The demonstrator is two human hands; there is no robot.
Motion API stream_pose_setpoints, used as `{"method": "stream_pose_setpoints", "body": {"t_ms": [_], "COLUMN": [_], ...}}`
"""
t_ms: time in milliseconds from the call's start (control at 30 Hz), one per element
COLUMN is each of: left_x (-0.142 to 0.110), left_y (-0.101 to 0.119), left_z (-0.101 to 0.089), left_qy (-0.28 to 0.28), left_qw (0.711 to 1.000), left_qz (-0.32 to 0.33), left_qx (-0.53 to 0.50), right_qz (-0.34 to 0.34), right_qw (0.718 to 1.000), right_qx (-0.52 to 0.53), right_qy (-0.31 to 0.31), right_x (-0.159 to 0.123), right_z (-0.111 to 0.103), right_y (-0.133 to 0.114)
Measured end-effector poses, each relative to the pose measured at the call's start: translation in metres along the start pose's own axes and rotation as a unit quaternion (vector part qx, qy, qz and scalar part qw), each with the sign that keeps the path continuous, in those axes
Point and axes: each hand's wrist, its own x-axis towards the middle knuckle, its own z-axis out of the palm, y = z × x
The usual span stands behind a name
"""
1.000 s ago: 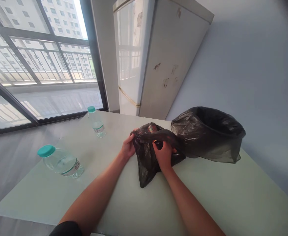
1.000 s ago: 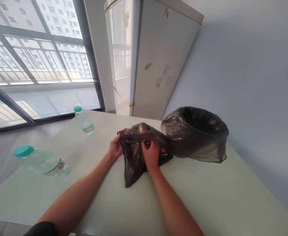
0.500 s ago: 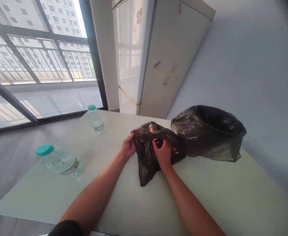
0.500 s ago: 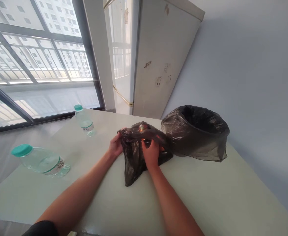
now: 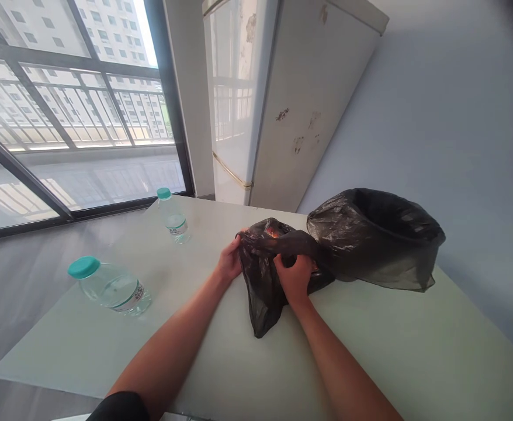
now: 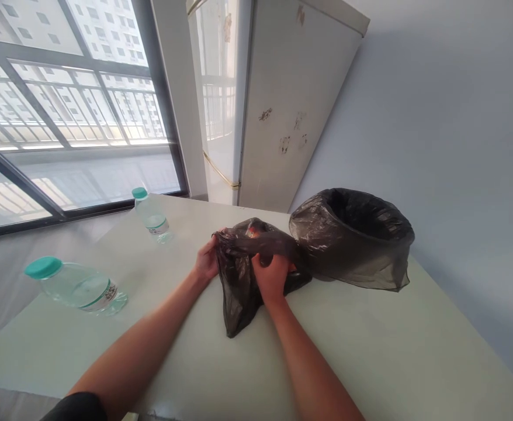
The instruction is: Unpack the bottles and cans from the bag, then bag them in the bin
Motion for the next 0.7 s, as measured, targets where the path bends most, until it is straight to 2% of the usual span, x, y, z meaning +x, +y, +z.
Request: {"method": "stream_pose_setpoints", "body": {"t_ms": [200, 333, 533, 700], "left_x": [0.000, 0.002, 0.003, 0.004], "left_y": [0.000, -0.001, -0.001, -0.003], "left_z": [-0.002, -0.003, -0.010, -0.012], "left_qy": [-0.035, -0.016, -0.016, 0.004], "left_qw": [0.999, 1.000, 1.000, 1.000], "left_qz": [0.008, 0.009, 0.012, 0.008], "left_qx": [-0.005, -0.006, 0.005, -0.007], "right_qz": [-0.065, -0.085, -0.059, -0.128], "right_qw": [0.993, 0.992, 0.992, 0.988], "right_qx": [0.059, 0.077, 0.090, 0.046], "right_qy": [0.076, 0.060, 0.069, 0.071], "right_x": [0.004, 0.007, 0.003, 0.002], "right_z": [-0.015, -0.021, -0.023, -0.022], "right_y": [-0.010, -0.015, -0.008, -0.012]}}
